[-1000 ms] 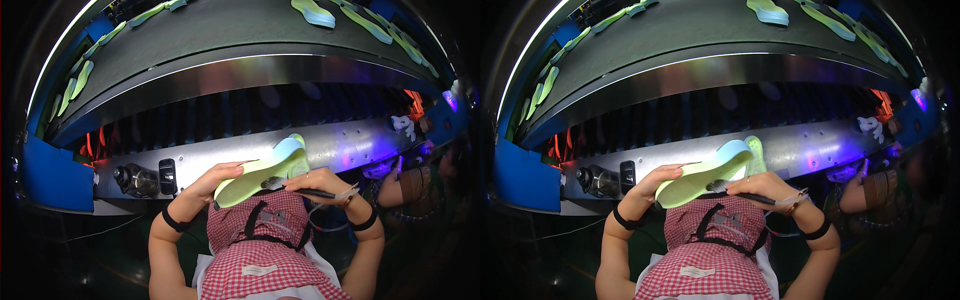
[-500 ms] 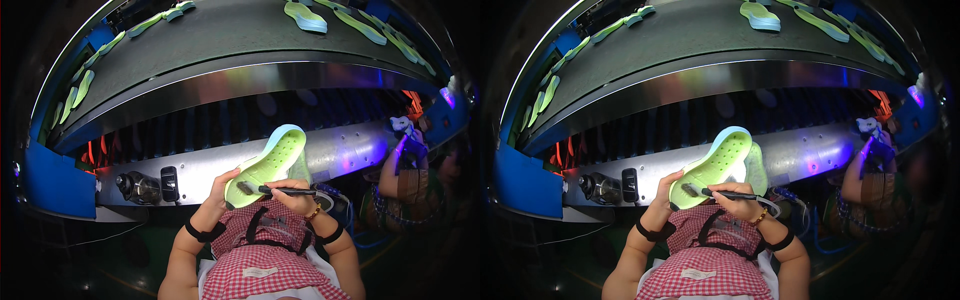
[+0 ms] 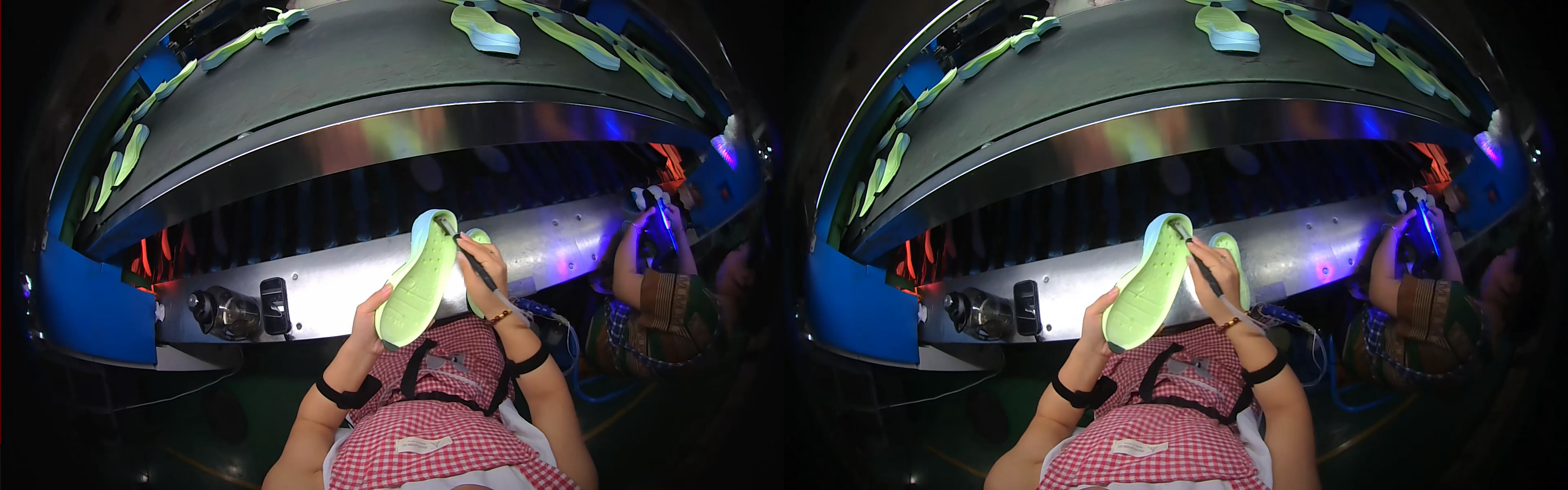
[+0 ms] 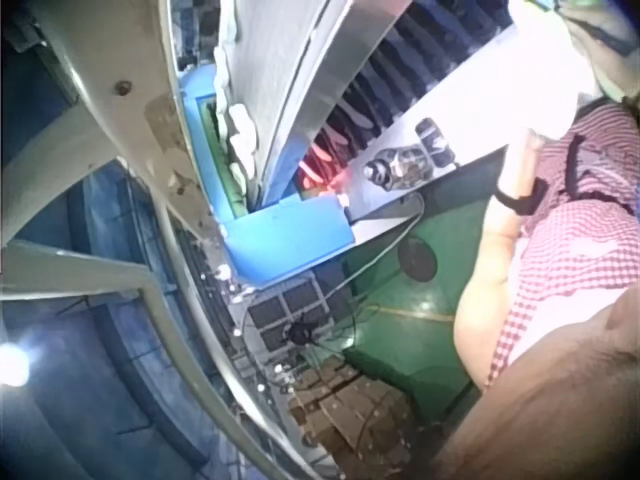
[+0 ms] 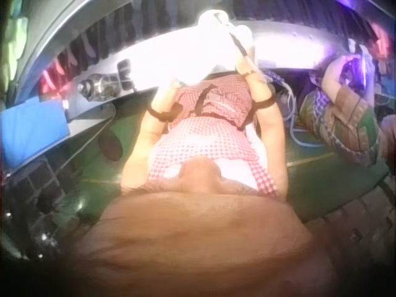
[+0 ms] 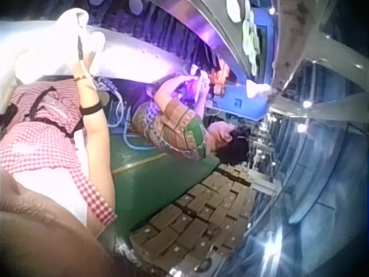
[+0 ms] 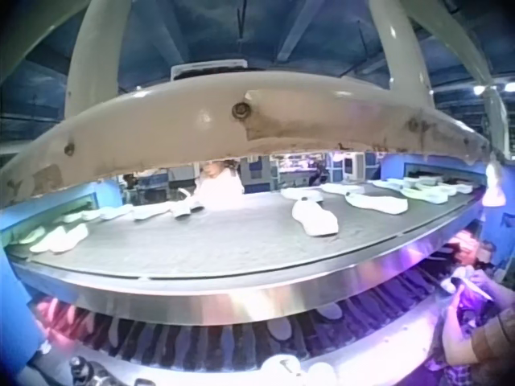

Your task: Applying adhesive to the bottom of shoe soles using a brush tool at a manufacturing station.

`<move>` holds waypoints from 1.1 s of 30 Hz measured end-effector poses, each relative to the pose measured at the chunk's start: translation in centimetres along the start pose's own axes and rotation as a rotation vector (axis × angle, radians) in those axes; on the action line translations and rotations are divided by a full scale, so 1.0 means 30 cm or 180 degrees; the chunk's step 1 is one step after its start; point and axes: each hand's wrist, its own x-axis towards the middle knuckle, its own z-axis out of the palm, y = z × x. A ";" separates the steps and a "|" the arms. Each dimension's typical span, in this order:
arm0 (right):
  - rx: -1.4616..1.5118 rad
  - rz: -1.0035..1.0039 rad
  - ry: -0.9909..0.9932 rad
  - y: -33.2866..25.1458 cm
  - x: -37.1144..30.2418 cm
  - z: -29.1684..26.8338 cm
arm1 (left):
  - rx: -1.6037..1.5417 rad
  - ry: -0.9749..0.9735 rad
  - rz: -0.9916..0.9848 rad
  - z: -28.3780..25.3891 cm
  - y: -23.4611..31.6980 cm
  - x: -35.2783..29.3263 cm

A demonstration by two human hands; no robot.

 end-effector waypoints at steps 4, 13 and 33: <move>0.0080 0.0169 -0.0751 -0.085 -0.063 0.039 | 0.0040 -0.0078 -0.0033 0.018 0.007 0.002; 0.0206 0.0198 -0.0740 -0.101 -0.107 0.037 | 0.0431 -0.0277 -0.0084 -0.023 -0.003 0.012; 0.4011 0.3132 0.0504 0.160 -0.139 -0.254 | 0.0705 -0.0428 0.1535 0.109 0.483 -0.229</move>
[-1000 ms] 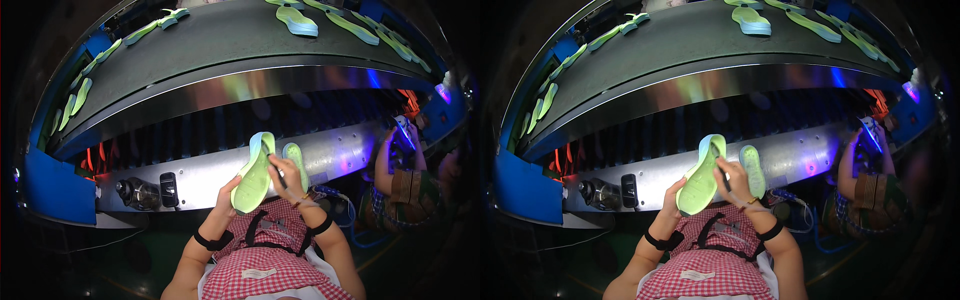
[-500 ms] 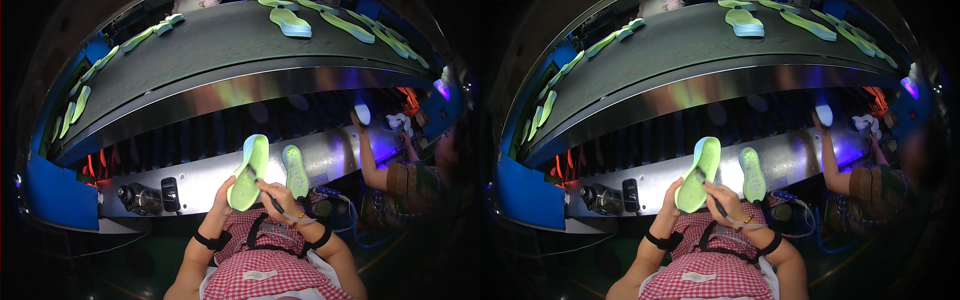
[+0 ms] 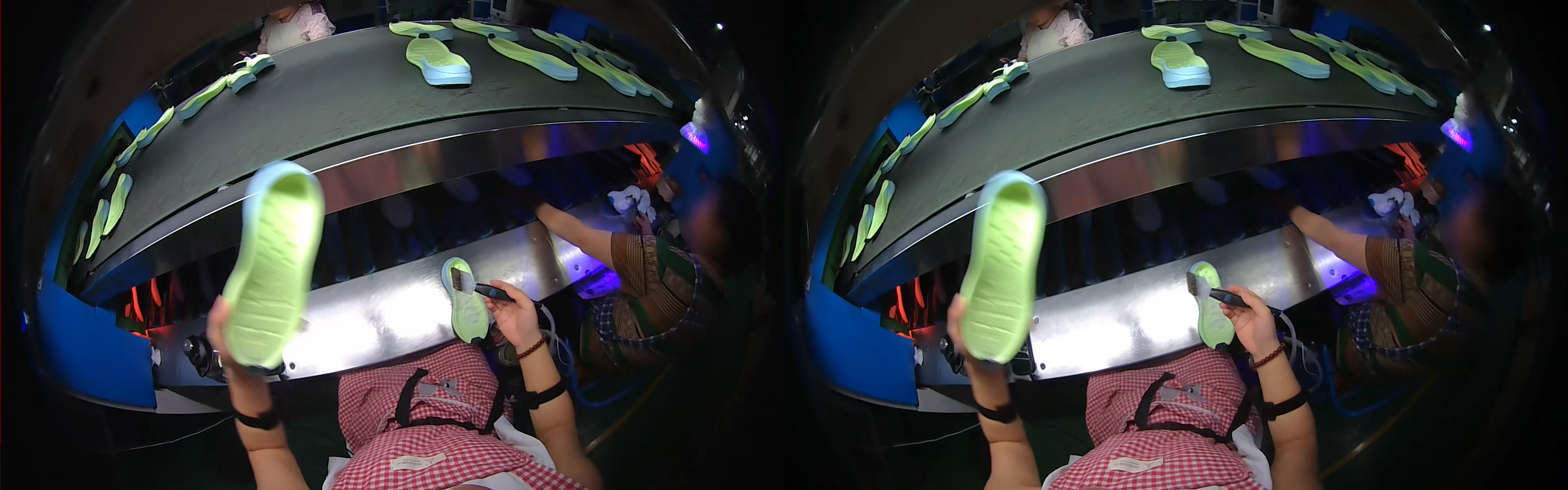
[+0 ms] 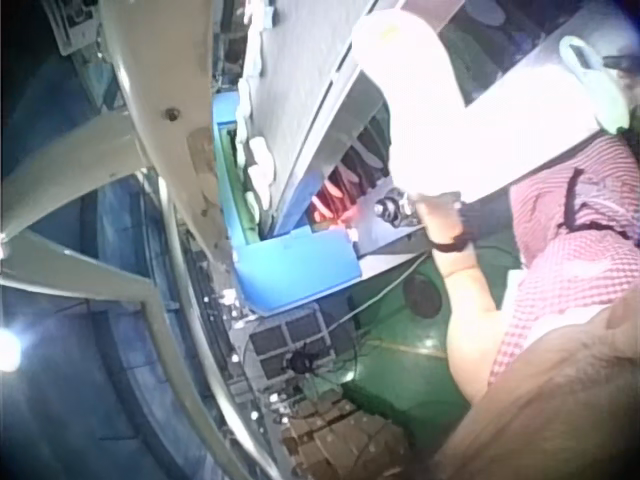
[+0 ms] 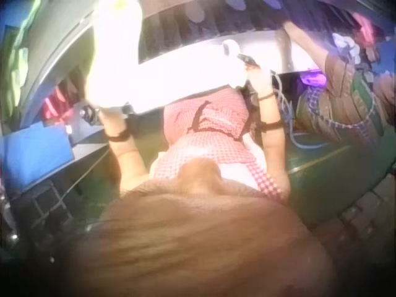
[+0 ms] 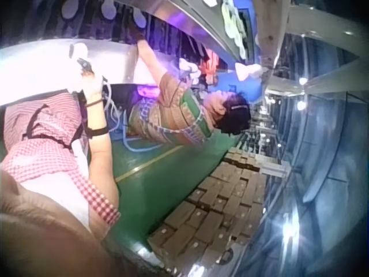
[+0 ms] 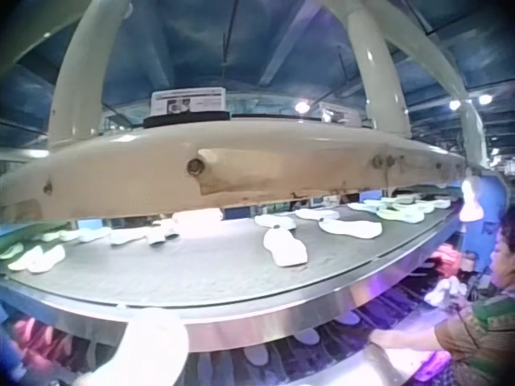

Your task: Applying adhesive to the bottom of shoe soles using a brush tool at a manufacturing station.

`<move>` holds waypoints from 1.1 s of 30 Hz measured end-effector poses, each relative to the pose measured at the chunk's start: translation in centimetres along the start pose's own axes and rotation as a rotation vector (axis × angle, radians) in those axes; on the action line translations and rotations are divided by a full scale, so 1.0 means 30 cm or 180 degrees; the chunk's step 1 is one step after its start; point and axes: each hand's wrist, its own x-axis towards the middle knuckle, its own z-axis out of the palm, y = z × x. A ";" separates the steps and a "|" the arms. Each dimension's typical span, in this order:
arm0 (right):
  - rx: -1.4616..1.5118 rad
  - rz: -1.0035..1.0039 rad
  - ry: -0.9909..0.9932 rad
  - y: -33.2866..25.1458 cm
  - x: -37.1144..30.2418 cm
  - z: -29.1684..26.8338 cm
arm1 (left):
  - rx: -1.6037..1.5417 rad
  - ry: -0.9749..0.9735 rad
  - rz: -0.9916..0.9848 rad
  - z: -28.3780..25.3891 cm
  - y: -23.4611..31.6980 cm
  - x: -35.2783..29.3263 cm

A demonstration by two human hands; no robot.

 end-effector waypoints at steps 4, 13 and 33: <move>0.0730 0.0160 0.0872 0.092 0.077 -0.136 | -0.0550 -0.0704 0.1122 -0.197 0.354 0.231; 0.1395 -0.0064 0.1619 0.271 0.203 -0.197 | 0.4540 0.1416 0.3438 -0.076 0.064 0.504; 0.1218 0.0403 0.1599 0.374 0.241 -0.226 | 0.5721 0.1987 0.4915 -0.111 -0.093 0.572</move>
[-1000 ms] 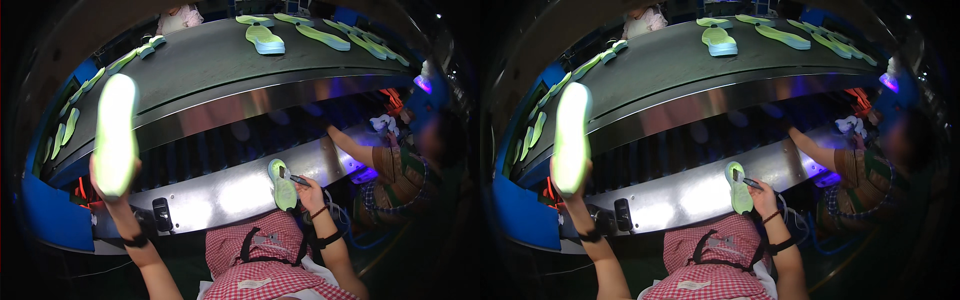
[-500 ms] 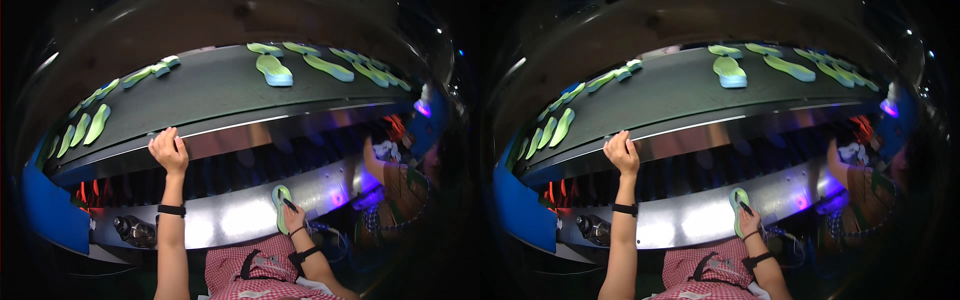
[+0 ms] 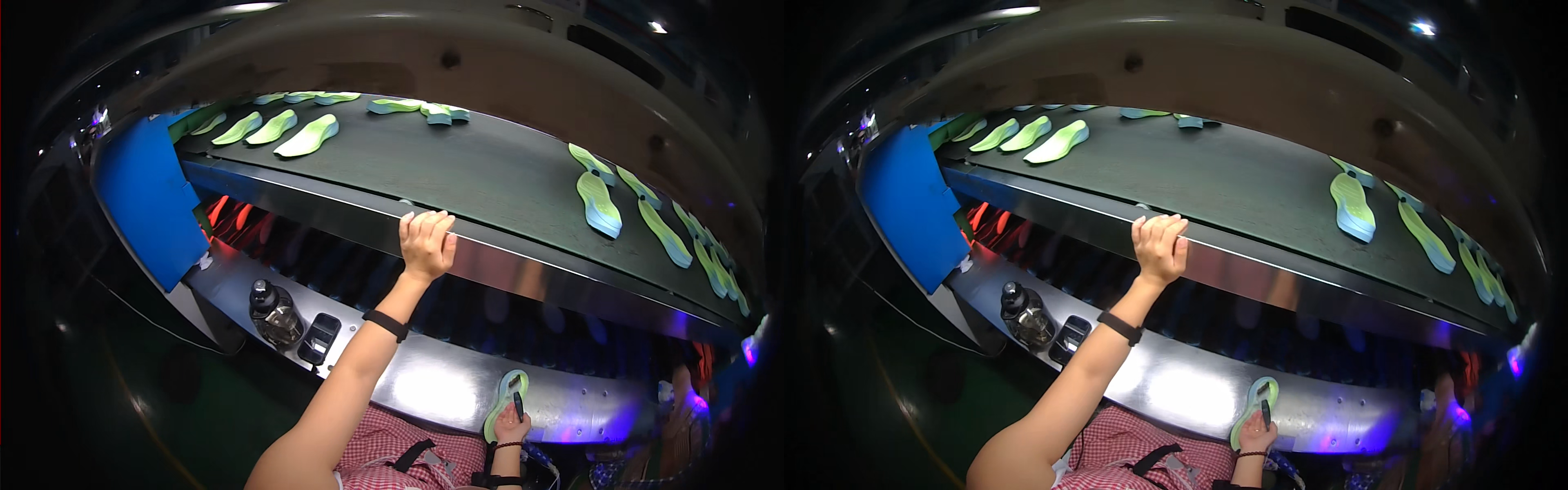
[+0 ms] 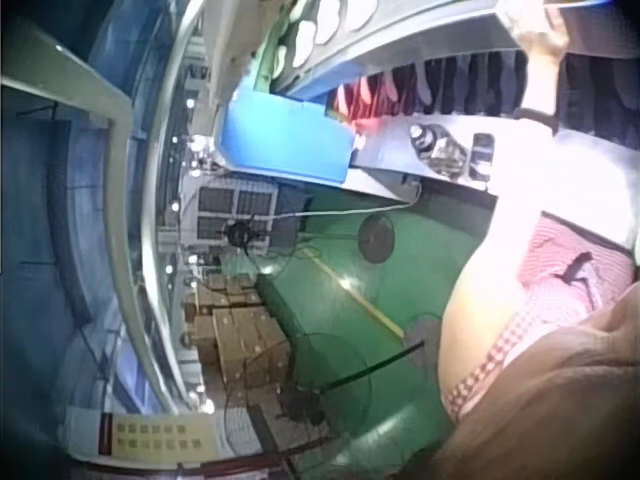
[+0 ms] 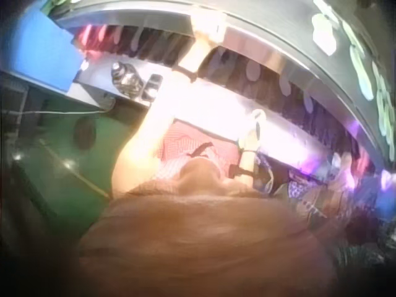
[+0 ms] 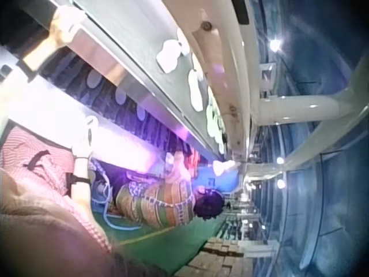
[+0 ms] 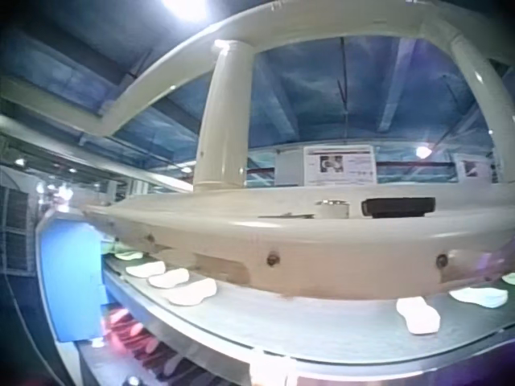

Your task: Applying adhesive to the bottom of shoe soles using a brush tool at a manufacturing station.

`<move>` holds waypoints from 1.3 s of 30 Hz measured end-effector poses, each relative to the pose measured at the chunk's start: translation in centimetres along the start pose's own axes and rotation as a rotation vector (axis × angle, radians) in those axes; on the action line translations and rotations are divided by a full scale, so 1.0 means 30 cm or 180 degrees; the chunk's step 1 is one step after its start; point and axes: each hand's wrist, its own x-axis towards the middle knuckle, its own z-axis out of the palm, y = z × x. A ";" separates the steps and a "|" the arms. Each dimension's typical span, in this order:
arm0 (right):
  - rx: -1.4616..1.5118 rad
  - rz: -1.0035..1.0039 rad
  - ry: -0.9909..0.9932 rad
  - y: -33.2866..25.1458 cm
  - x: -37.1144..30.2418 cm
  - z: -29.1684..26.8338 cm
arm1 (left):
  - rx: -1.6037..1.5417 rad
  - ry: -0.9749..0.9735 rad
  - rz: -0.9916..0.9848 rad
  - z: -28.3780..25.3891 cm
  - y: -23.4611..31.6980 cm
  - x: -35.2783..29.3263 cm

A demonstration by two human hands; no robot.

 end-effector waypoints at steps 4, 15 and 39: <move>0.0065 0.0143 -0.0119 -0.018 0.042 -0.041 | -0.0037 -0.0004 0.0009 0.011 0.020 0.004; -0.0024 0.0369 -0.0287 0.018 0.014 -0.045 | 0.0215 0.0050 0.0217 0.008 0.013 0.009; -0.1598 -0.0548 0.0171 0.052 -0.029 -0.016 | 0.0393 0.0045 0.0316 0.028 0.043 -0.009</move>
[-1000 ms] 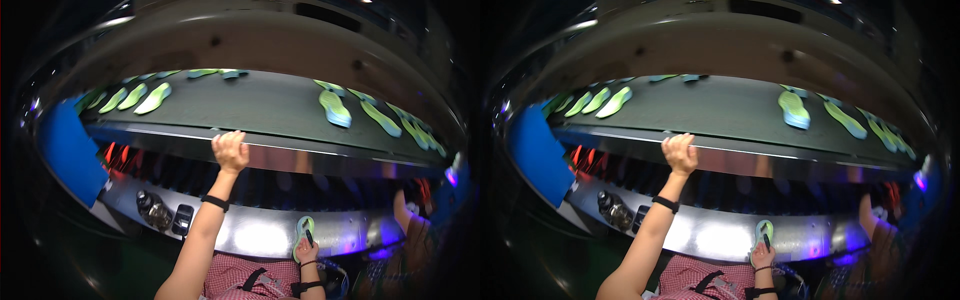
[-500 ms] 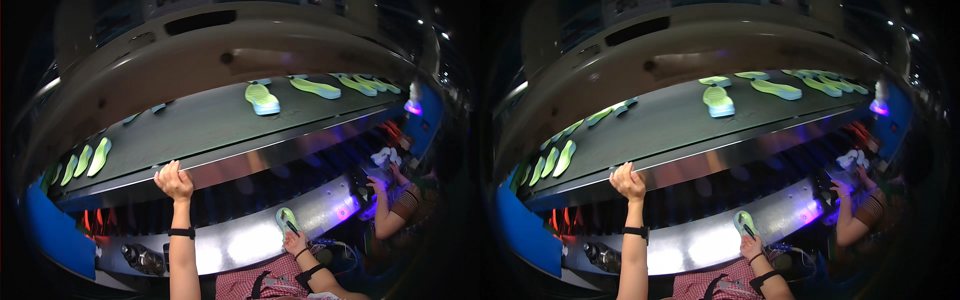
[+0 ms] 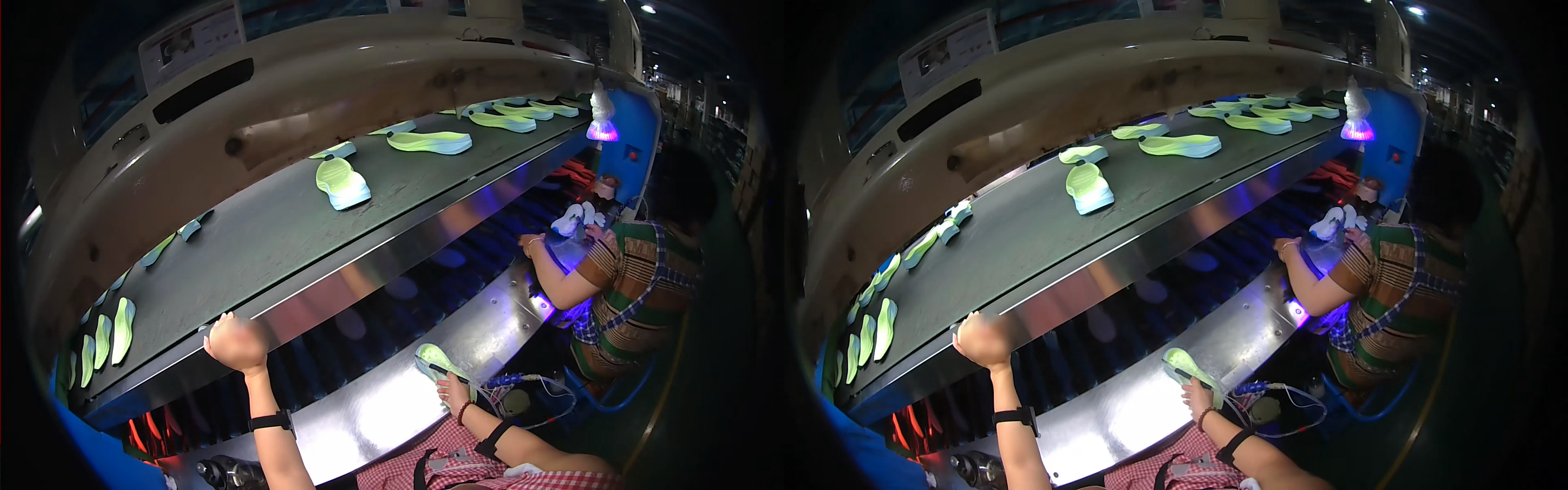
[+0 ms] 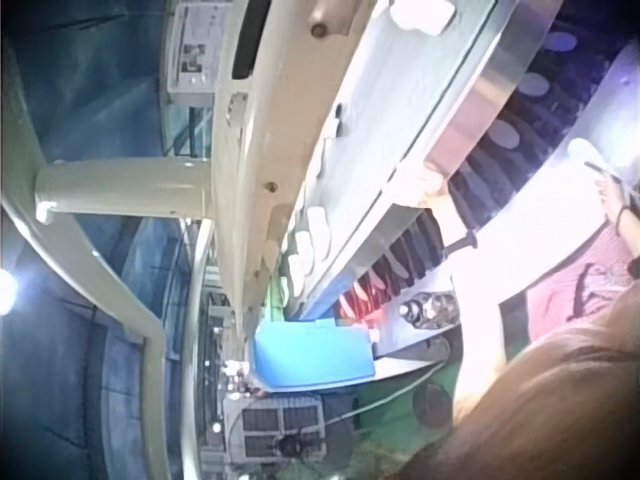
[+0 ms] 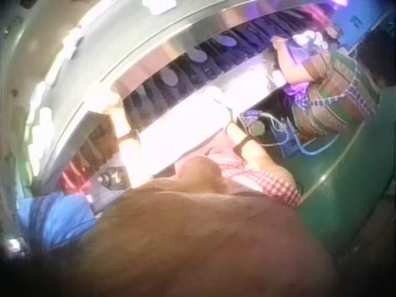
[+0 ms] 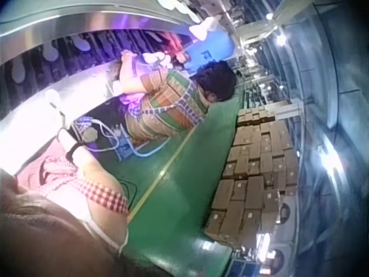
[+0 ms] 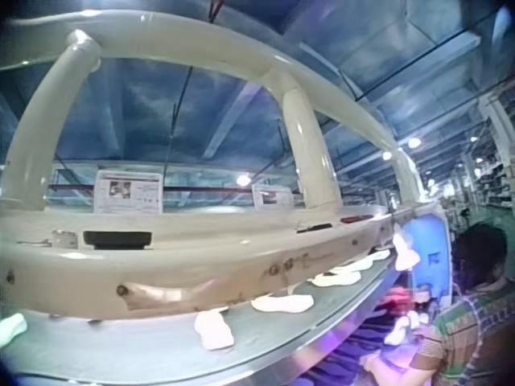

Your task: Applying adhesive to the bottom of shoe soles using a brush tool at a manufacturing station.

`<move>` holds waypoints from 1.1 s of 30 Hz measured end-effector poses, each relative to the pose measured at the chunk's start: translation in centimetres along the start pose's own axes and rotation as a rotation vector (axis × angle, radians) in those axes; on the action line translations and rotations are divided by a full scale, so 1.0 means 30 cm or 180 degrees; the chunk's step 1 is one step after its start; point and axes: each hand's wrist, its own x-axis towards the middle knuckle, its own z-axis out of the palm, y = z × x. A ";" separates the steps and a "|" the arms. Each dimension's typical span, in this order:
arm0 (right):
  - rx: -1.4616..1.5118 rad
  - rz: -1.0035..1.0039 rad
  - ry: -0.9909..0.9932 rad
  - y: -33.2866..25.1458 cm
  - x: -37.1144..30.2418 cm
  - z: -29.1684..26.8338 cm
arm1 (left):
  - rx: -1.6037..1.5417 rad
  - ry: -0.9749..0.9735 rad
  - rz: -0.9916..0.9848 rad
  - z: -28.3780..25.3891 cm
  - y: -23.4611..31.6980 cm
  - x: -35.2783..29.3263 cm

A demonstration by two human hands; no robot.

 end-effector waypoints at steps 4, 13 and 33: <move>0.0020 -0.0482 -0.0110 0.016 0.013 0.014 | -0.0007 0.0022 -0.0013 -0.001 -0.015 -0.006; 0.0299 -0.1042 -0.0321 -0.054 -0.048 0.000 | -0.0010 -0.0090 0.0031 0.025 -0.015 -0.019; 0.2342 0.1599 0.0108 -0.132 -0.042 0.004 | -0.0310 0.0079 0.0624 0.121 -0.018 0.115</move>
